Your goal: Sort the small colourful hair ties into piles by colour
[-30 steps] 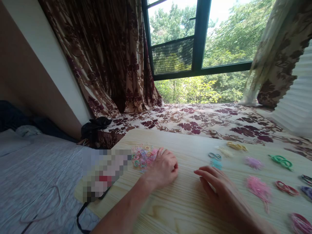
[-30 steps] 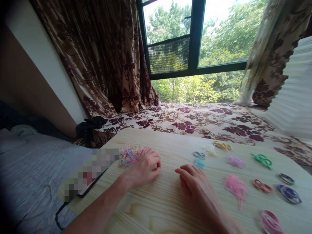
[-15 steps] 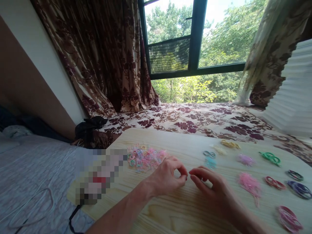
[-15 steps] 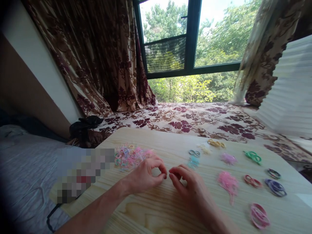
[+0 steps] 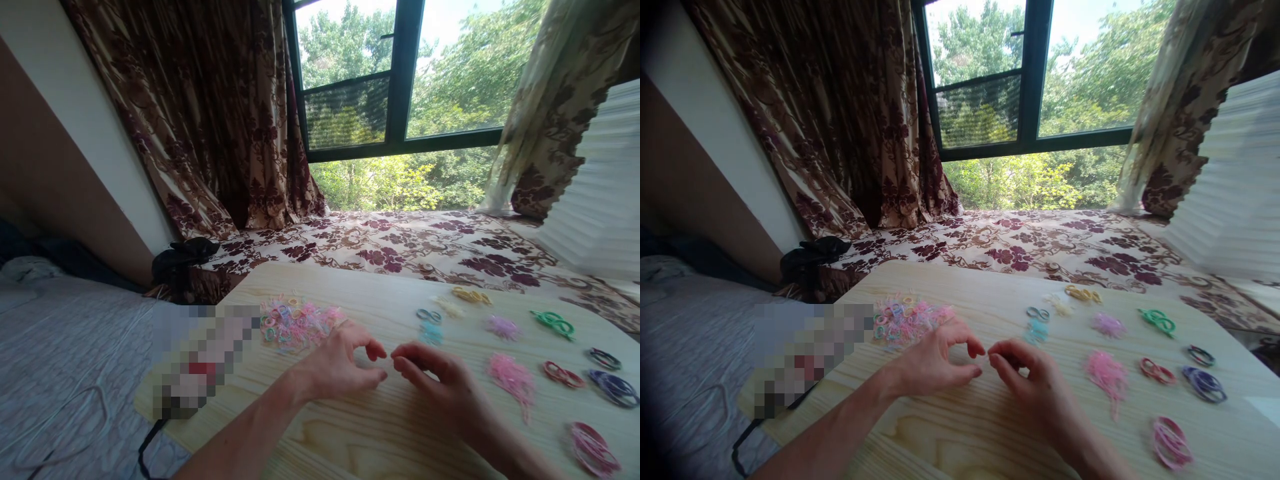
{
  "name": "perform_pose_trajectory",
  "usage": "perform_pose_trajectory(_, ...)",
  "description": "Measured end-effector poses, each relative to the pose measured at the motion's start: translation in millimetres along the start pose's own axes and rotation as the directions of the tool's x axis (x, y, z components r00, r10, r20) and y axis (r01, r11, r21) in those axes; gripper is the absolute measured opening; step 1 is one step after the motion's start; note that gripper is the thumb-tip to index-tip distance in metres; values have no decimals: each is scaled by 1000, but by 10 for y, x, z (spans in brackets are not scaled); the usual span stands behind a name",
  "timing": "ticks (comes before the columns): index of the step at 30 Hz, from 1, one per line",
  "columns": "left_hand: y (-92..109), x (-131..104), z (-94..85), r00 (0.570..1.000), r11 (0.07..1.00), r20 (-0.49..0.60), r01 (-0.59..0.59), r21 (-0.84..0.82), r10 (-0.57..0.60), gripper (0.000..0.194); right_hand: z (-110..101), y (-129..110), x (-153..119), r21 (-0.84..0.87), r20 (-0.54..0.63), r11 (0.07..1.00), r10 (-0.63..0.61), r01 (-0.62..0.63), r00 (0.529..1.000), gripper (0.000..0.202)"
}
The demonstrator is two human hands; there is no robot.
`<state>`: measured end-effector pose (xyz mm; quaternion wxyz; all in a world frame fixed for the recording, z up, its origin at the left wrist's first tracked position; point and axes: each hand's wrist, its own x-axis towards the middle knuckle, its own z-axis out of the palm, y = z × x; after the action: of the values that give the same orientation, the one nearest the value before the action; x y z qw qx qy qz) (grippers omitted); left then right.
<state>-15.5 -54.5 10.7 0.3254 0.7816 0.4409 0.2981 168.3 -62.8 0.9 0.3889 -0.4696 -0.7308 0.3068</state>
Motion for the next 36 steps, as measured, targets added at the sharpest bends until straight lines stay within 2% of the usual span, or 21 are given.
perform_pose_trajectory(4, 18, -6, -5, 998, 1000, 56, -31, -2, 31, 11, 7, 4, -15, -2, -28, 1000, -7, 7, 1000, 25)
perform_pose_trajectory(8, 45, 6, -14, 995, 999, 95, -41, 9, 40, 20, 13, -4, -30, 18, -43, 1000, -21, 22, 999, 24)
perform_pose_trajectory(11, 59, 17, -9, 994, 996, 81, -76, 34, 73, 22, 20, -7, -33, 27, -58, 999, -36, 37, 998, 22)
perform_pose_trajectory(17, 52, 15, 0, 996, 992, 14, -94, 85, 93, 14, -10, 23, -14, 27, 31, 999, -26, 25, 999, 20)
perform_pose_trajectory(22, 31, 15, 0, 992, 985, -10, -127, 118, 129, 13, -65, -3, -7, 11, 4, 1000, 0, 0, 1000, 19)
perform_pose_trajectory(29, -6, 28, 37, 984, 971, -11, -171, 170, 176, 14, 5, 54, -37, 1, -5, 989, -150, 150, 989, 13)
perform_pose_trajectory(36, 33, 13, 34, 991, 977, 3, -134, 165, 135, 15, 13, 101, -37, -31, 39, 986, -165, 166, 986, 14)
